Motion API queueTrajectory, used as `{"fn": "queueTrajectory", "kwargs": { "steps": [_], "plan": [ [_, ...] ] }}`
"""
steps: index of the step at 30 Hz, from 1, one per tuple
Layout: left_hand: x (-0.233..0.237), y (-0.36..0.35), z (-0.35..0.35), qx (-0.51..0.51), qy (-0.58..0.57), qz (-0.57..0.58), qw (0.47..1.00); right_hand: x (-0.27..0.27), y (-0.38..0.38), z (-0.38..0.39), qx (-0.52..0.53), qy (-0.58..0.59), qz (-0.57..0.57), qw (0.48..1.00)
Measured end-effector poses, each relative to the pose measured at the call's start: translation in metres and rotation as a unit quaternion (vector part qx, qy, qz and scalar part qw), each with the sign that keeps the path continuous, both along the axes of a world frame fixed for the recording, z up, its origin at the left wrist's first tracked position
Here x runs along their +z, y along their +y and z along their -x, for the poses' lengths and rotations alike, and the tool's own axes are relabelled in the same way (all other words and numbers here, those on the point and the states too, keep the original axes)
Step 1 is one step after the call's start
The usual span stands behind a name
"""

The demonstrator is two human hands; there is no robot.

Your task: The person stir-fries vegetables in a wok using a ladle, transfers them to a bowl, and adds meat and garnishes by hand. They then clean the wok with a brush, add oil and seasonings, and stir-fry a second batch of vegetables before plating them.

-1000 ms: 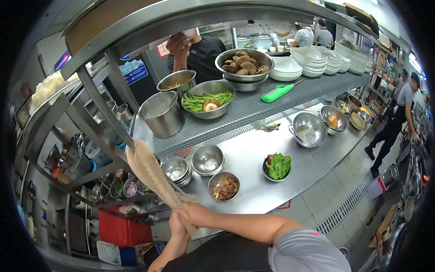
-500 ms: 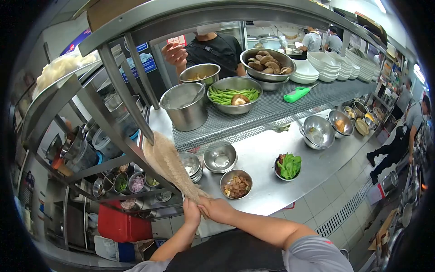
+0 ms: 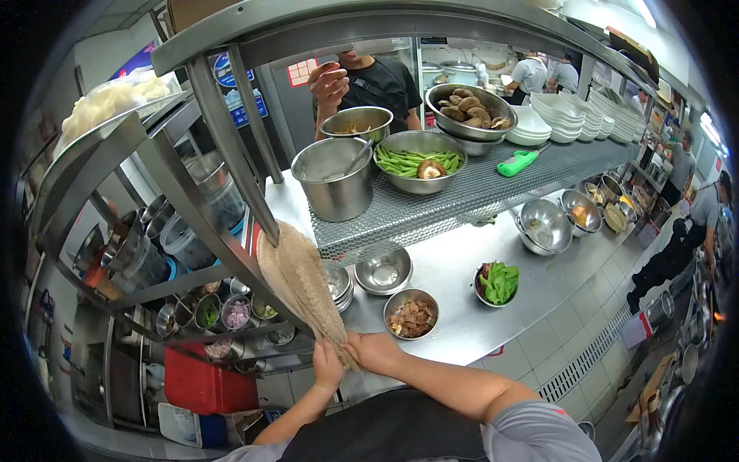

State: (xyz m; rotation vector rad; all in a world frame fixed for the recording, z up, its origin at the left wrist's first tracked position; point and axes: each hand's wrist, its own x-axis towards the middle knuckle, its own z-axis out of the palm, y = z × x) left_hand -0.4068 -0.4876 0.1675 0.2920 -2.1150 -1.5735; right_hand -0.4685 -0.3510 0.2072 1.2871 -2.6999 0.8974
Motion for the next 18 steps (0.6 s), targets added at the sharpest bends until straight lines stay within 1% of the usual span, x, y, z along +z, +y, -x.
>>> {"fn": "queueTrajectory", "kwargs": {
  "steps": [4,8,10,18],
  "plan": [
    [-0.005,-0.007,0.006,-0.026,0.021,-0.018,0.999,-0.004,-0.004,0.002,-0.014,0.026,0.016,0.999],
    [-0.004,-0.009,0.008,-0.027,0.026,-0.022,0.999,-0.005,-0.006,0.002,-0.029,0.042,0.026,0.998],
    [-0.002,-0.009,0.009,-0.036,0.028,-0.037,0.998,-0.006,-0.006,0.003,-0.030,0.042,0.026,0.998],
    [-0.008,-0.011,0.012,-0.040,0.022,-0.018,0.999,-0.004,-0.004,0.004,-0.035,0.028,0.017,0.999]
  ]
}}
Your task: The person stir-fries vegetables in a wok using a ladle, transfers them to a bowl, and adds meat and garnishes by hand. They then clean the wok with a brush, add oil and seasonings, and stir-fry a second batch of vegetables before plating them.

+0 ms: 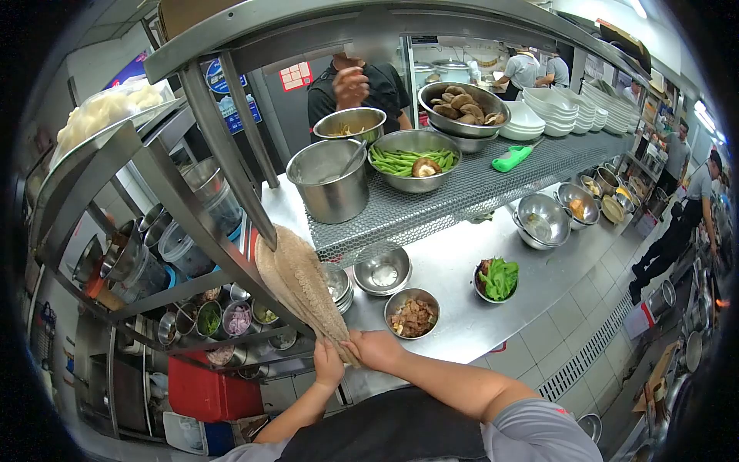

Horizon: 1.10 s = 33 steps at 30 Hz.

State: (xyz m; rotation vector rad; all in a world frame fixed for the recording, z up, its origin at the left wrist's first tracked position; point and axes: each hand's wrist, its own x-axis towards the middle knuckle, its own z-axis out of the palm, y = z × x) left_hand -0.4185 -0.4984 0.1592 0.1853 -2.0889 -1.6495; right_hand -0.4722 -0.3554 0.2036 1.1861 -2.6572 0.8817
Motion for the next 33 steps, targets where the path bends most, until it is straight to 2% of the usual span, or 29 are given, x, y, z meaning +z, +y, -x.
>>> {"fn": "queueTrajectory", "kwargs": {
  "steps": [13,18,21,24,26,27,29,31,33],
  "plan": [
    [-0.002,0.010,-0.004,0.024,-0.010,-0.031,0.999,0.005,0.008,0.000,0.017,-0.032,-0.011,0.999],
    [-0.001,0.009,-0.005,0.001,-0.013,0.000,1.000,0.006,0.013,0.000,0.023,-0.053,-0.019,0.998],
    [0.002,0.012,-0.008,0.009,-0.015,-0.004,1.000,0.013,0.023,-0.002,0.042,-0.072,-0.036,0.996],
    [-0.004,0.006,-0.010,0.030,-0.028,-0.020,0.999,0.030,0.056,-0.014,0.050,-0.093,-0.099,0.989],
    [-0.008,0.003,-0.008,0.045,-0.022,-0.034,0.998,0.034,0.084,-0.016,-0.078,-0.112,-0.114,0.984],
    [-0.008,0.001,-0.008,0.061,-0.017,-0.029,0.998,0.028,0.098,-0.014,-0.075,-0.112,-0.115,0.984],
    [-0.002,0.003,-0.008,0.078,-0.012,-0.023,0.997,0.008,0.121,-0.007,-0.124,-0.179,-0.188,0.958],
    [0.010,0.008,-0.007,0.102,-0.006,0.054,0.993,-0.012,0.135,-0.006,-0.119,-0.185,-0.216,0.951],
    [0.005,0.008,-0.002,0.097,-0.004,0.048,0.994,-0.027,0.139,-0.001,-0.113,-0.191,-0.243,0.944]
  ]
}}
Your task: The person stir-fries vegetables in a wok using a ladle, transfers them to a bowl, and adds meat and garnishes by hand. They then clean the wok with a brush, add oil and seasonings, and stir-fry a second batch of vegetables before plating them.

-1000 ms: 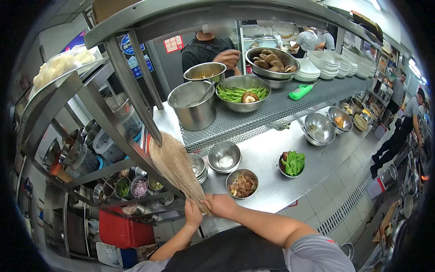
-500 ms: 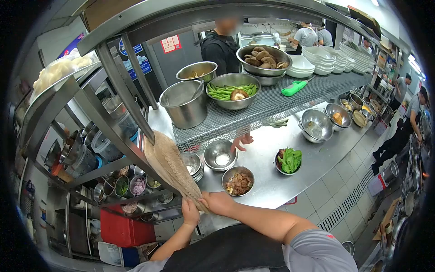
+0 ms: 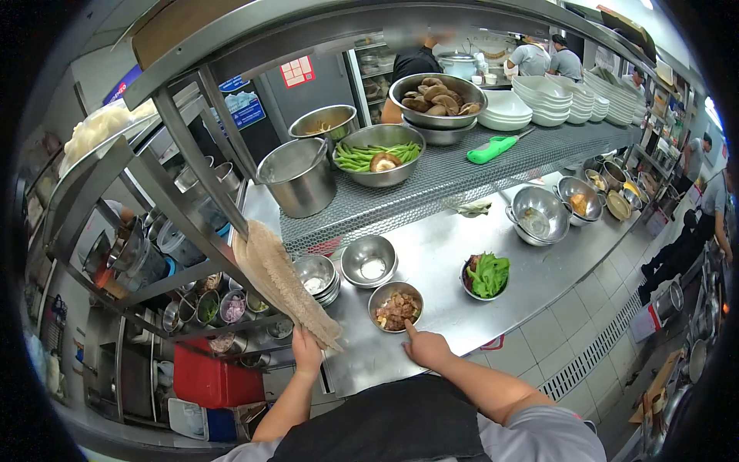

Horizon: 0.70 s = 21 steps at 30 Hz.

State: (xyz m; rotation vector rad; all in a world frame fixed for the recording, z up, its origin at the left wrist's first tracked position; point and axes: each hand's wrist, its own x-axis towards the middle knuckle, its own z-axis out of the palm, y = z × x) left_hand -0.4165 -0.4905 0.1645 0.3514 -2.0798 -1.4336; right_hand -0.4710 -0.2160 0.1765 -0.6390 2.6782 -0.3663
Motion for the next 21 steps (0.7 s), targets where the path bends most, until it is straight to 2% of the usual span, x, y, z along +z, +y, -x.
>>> {"fn": "queueTrajectory", "kwargs": {
  "steps": [4,11,13,14,16,18,21],
  "plan": [
    [-0.029,-0.006,0.012,0.003,-0.038,-0.054,0.998,-0.017,0.006,0.009,-0.013,0.046,0.043,0.998],
    [-0.022,0.007,0.014,0.033,-0.020,-0.031,0.999,-0.027,0.034,0.022,-0.012,0.088,0.068,0.994],
    [-0.037,-0.003,0.013,0.041,-0.047,-0.075,0.995,-0.032,0.040,0.025,-0.018,0.073,0.062,0.995],
    [-0.021,0.005,0.009,0.041,-0.048,-0.074,0.995,-0.034,0.043,0.026,-0.023,0.058,0.053,0.997],
    [0.027,0.035,0.000,0.077,-0.029,0.008,0.997,-0.019,0.047,0.023,-0.033,0.057,0.066,0.996],
    [0.004,0.021,-0.002,0.088,-0.052,0.059,0.993,0.003,0.051,0.016,-0.020,0.057,0.058,0.997],
    [0.003,0.021,-0.009,0.097,-0.052,0.069,0.992,-0.022,0.057,0.012,-0.014,0.043,0.098,0.994]
  ]
}}
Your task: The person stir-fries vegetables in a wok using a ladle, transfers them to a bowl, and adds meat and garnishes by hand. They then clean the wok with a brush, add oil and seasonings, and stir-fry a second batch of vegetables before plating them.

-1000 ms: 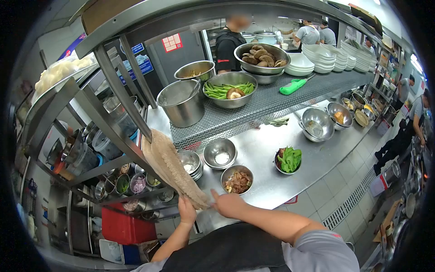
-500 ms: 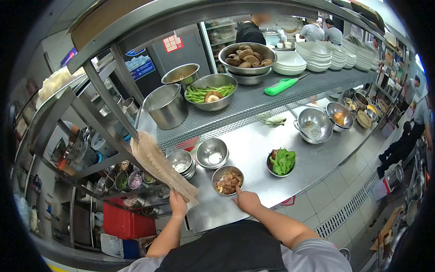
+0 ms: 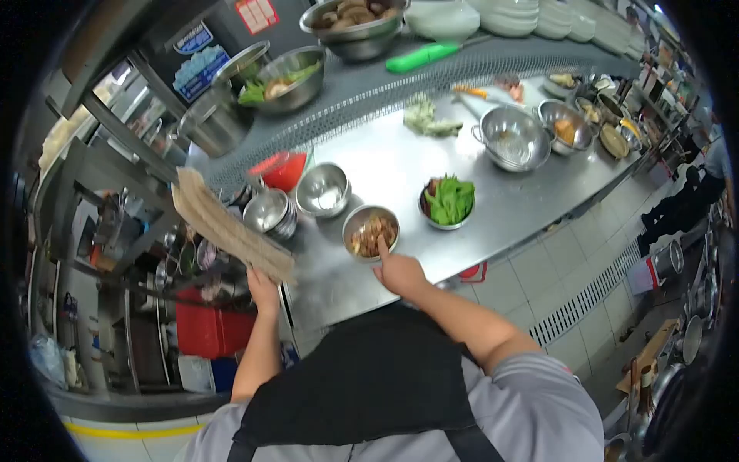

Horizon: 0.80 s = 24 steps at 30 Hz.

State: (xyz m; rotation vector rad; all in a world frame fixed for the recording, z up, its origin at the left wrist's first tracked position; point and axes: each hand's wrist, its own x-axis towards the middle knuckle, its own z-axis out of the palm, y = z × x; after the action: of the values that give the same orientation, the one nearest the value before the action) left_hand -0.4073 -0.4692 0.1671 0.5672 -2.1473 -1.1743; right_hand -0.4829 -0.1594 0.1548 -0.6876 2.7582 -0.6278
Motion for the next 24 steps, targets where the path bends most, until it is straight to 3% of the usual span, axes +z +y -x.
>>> {"fn": "queueTrajectory", "kwargs": {
  "steps": [7,10,11,13,21,24],
  "plan": [
    [0.008,0.016,-0.005,0.047,0.031,0.005,0.998,0.015,0.015,0.003,0.016,-0.046,0.014,0.999],
    [0.012,0.019,-0.012,0.062,-0.022,0.019,0.998,-0.009,0.020,0.010,0.019,-0.052,0.054,0.997],
    [0.014,0.023,-0.011,0.060,0.007,-0.008,0.998,-0.013,0.021,0.014,0.022,-0.055,0.081,0.995],
    [-0.003,0.010,-0.010,0.055,0.029,-0.024,0.998,0.009,0.026,0.015,0.029,-0.099,0.070,0.992],
    [0.000,0.030,0.005,0.056,0.080,-0.021,0.995,-0.003,0.030,0.025,0.063,-0.112,0.061,0.990],
    [-0.010,0.023,0.009,0.059,0.039,-0.032,0.997,-0.006,0.032,0.026,0.066,-0.112,0.066,0.989]
  ]
}}
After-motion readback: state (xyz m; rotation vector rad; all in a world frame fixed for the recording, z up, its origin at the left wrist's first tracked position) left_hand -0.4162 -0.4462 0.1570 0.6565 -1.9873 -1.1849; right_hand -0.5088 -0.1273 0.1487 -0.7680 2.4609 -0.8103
